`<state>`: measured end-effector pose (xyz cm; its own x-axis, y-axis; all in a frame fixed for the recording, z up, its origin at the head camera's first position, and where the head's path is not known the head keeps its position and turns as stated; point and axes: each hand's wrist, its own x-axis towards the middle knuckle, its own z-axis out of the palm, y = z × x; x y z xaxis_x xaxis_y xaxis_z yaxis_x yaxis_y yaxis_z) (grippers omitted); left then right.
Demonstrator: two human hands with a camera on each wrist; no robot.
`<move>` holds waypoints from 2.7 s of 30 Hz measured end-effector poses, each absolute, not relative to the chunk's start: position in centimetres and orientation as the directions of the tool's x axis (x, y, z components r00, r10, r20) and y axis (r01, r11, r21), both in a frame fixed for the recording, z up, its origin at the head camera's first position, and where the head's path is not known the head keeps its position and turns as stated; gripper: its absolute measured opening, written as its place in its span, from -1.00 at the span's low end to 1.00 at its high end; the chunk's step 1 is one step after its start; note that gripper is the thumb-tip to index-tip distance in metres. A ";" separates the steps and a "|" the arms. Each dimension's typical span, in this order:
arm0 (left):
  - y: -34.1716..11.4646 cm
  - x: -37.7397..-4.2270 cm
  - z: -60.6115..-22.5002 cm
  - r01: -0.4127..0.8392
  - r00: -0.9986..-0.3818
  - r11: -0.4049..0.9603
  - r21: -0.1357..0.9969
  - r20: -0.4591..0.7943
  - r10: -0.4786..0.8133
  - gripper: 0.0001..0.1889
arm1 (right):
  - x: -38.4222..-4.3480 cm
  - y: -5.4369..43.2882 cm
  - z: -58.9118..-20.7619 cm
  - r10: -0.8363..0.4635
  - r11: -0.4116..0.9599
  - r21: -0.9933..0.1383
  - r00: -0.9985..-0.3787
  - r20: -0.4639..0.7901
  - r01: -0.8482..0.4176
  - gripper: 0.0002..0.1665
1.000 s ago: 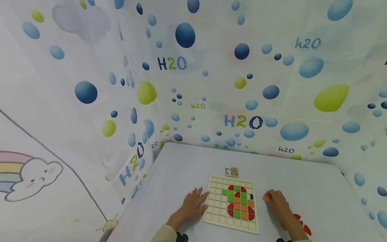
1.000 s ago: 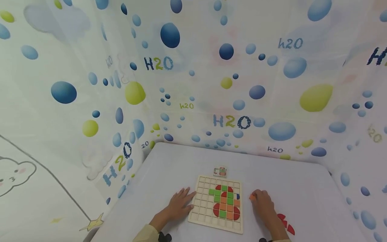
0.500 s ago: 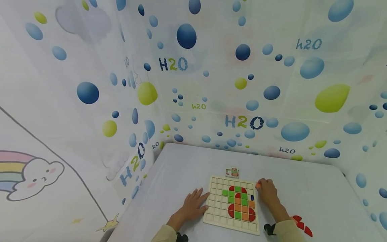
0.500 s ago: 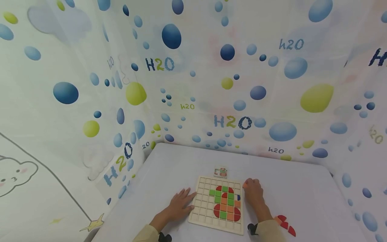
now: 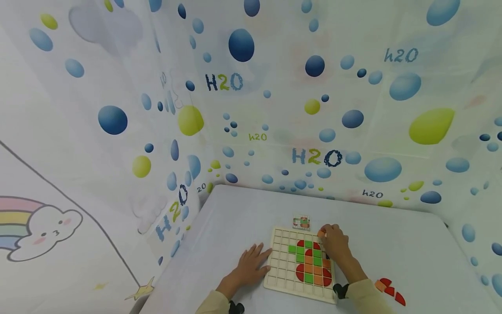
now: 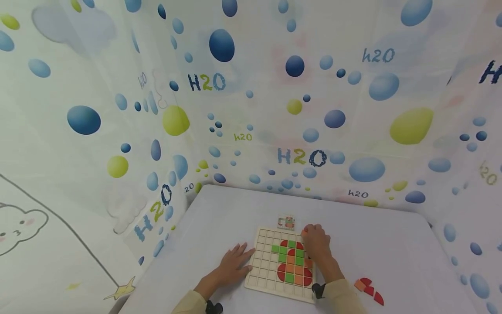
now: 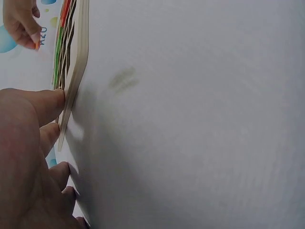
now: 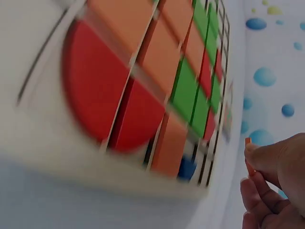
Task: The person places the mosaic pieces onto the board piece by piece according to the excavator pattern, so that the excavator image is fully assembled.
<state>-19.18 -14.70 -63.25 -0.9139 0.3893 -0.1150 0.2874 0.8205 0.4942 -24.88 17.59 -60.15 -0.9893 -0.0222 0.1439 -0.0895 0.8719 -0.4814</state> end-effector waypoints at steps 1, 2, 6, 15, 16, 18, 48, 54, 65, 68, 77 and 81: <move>-14.7 -19.2 -63.3 0.288 -0.914 0.819 0.497 -0.115 0.390 -0.38 | -24.8 16.9 -60.0 -0.041 0.867 -0.486 -0.989 0.142 -0.106 -0.71; -14.7 -19.2 -63.4 0.286 -0.913 0.819 0.497 -0.118 0.390 -0.38 | -24.7 16.2 -59.8 -0.063 0.866 -0.483 -0.988 0.142 -0.125 -0.71; -14.7 -19.3 -63.8 0.303 -0.909 0.817 0.491 -0.109 0.402 -0.38 | -24.2 13.2 -59.7 -0.173 0.841 -0.491 -0.973 0.152 -0.226 -0.75; -14.9 -19.3 -64.5 0.333 -0.903 0.787 0.519 -0.064 0.424 -0.38 | -22.6 8.9 -61.3 -0.359 0.812 -0.395 -0.902 0.242 -0.429 -0.81; -14.9 -19.3 -64.7 0.334 -0.904 0.790 0.514 -0.062 0.423 -0.38 | -22.4 8.7 -61.4 -0.363 0.814 -0.383 -0.897 0.251 -0.437 -0.81; -14.9 -19.3 -64.8 0.332 -0.906 0.796 0.506 -0.063 0.418 -0.38 | -22.2 8.4 -61.5 -0.369 0.819 -0.367 -0.895 0.252 -0.441 -0.80; -14.6 -19.4 -63.5 0.332 -0.907 0.820 0.466 -0.081 0.413 -0.38 | -23.5 7.5 -61.9 -0.338 0.851 -0.346 -0.916 0.214 -0.395 -0.84; -14.5 -19.3 -63.3 0.317 -0.910 0.819 0.478 -0.088 0.404 -0.38 | -23.3 7.9 -61.9 -0.360 0.835 -0.347 -0.901 0.242 -0.427 -0.82; -14.5 -19.5 -63.3 0.297 -0.917 0.831 0.470 -0.100 0.385 -0.37 | -22.2 12.6 -60.1 -0.296 0.834 -0.436 -0.941 0.162 -0.337 -0.87; -14.5 -19.4 -63.0 0.295 -0.916 0.822 0.487 -0.100 0.389 -0.38 | -21.8 14.7 -59.5 -0.234 0.853 -0.450 -0.964 0.126 -0.265 -0.82; -14.7 -19.1 -62.9 0.290 -0.919 0.823 0.489 -0.096 0.381 -0.38 | -20.1 23.6 -58.1 -0.098 0.904 -0.419 -0.995 -0.024 -0.079 -0.67; -14.6 -19.1 -62.9 0.288 -0.920 0.825 0.485 -0.099 0.380 -0.38 | -18.2 28.2 -57.5 -0.072 0.900 -0.435 -0.990 -0.121 -0.012 -0.55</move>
